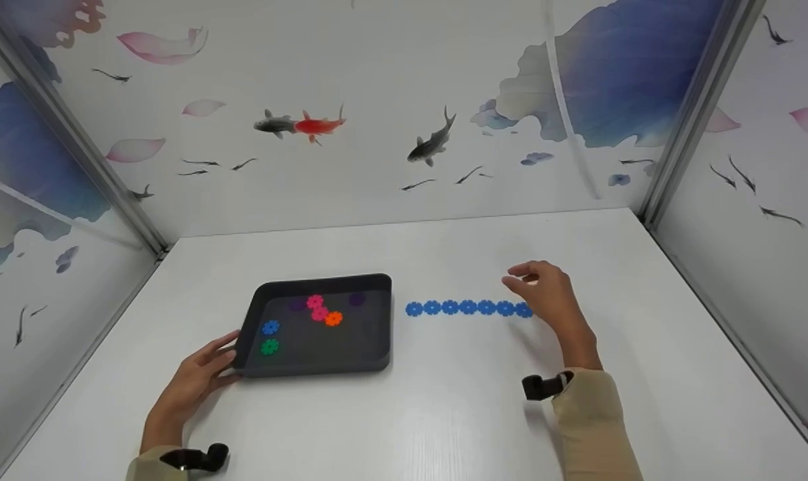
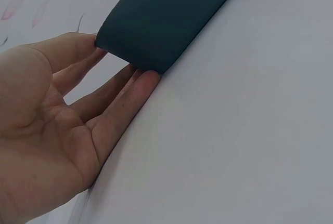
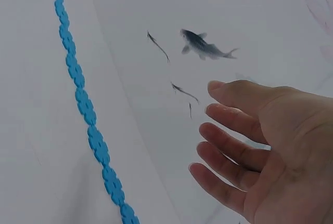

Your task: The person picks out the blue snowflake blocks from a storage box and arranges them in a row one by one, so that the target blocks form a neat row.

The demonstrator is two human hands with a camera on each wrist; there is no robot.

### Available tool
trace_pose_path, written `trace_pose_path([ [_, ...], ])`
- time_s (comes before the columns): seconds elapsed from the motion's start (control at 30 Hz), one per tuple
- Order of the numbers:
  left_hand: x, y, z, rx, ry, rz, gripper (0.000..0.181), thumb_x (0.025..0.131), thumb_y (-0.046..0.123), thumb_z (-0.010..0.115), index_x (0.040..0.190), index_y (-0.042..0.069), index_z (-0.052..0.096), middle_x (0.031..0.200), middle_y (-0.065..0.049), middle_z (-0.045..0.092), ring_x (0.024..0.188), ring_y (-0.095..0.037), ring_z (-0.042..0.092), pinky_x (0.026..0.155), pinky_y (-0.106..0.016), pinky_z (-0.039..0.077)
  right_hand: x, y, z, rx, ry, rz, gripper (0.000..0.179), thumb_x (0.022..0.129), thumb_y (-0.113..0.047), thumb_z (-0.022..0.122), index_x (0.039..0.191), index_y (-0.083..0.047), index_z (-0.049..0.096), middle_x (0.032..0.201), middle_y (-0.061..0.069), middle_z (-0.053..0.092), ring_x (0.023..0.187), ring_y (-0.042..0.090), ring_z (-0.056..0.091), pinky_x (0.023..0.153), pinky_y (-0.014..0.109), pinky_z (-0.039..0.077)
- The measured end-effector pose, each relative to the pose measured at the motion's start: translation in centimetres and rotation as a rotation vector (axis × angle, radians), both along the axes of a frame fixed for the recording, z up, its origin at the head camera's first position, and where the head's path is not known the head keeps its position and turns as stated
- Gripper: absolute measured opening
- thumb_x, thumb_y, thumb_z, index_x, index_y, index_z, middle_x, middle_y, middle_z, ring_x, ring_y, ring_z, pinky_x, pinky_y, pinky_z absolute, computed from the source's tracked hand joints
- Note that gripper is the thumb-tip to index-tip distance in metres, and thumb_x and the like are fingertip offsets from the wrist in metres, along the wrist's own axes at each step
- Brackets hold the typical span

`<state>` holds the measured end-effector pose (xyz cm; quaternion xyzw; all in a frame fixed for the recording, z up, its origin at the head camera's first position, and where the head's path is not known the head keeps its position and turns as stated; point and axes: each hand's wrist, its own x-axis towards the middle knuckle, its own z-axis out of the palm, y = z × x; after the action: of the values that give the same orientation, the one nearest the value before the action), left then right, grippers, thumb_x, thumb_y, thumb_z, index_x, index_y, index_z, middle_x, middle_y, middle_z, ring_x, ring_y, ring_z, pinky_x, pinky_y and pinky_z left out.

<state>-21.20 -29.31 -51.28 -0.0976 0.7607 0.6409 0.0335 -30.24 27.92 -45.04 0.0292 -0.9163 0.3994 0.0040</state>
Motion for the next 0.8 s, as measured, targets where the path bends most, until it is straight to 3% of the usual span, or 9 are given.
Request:
trace_pose_path([
  [0.23, -0.1, 0.1, -0.1, 0.001, 0.002, -0.009, 0.049, 0.101, 0.019, 0.059, 0.149, 0.016, 0.048, 0.153, -0.022, 0.045, 0.140, -0.040, 0.047, 0.106, -0.047, 0.054, -0.1, -3.2, 0.5, -0.038, 0.042, 0.107, 0.059, 0.096, -0.049, 0.062, 0.137, -0.006, 0.057, 0.137, 0.022, 0.058, 0.127, 0.042, 0.055, 0.105, 0.055, 0.052],
  [0.43, 0.0, 0.0, 0.0, -0.003, 0.003, -0.012, 0.049, 0.102, 0.018, 0.058, 0.150, 0.015, 0.048, 0.154, -0.022, 0.045, 0.140, -0.041, 0.046, 0.107, -0.048, 0.053, 0.2, -5.5, 0.3, -0.077, 0.074, 0.155, 0.055, 0.097, -0.043, 0.064, 0.136, -0.005, 0.058, 0.135, 0.022, 0.059, 0.128, 0.038, 0.055, 0.110, 0.054, 0.048],
  [0.8, 0.1, 0.1, -0.1, -0.009, 0.009, -0.003, 0.048, 0.102, 0.016, 0.058, 0.149, 0.016, 0.049, 0.154, -0.021, 0.046, 0.136, -0.038, 0.052, 0.106, -0.048, 0.053, 1.0, -9.1, -0.3, -0.076, 0.111, 0.226, 0.041, 0.097, -0.030, 0.067, 0.130, -0.007, 0.063, 0.129, 0.019, 0.064, 0.122, 0.036, 0.060, 0.105, 0.052, 0.052],
])
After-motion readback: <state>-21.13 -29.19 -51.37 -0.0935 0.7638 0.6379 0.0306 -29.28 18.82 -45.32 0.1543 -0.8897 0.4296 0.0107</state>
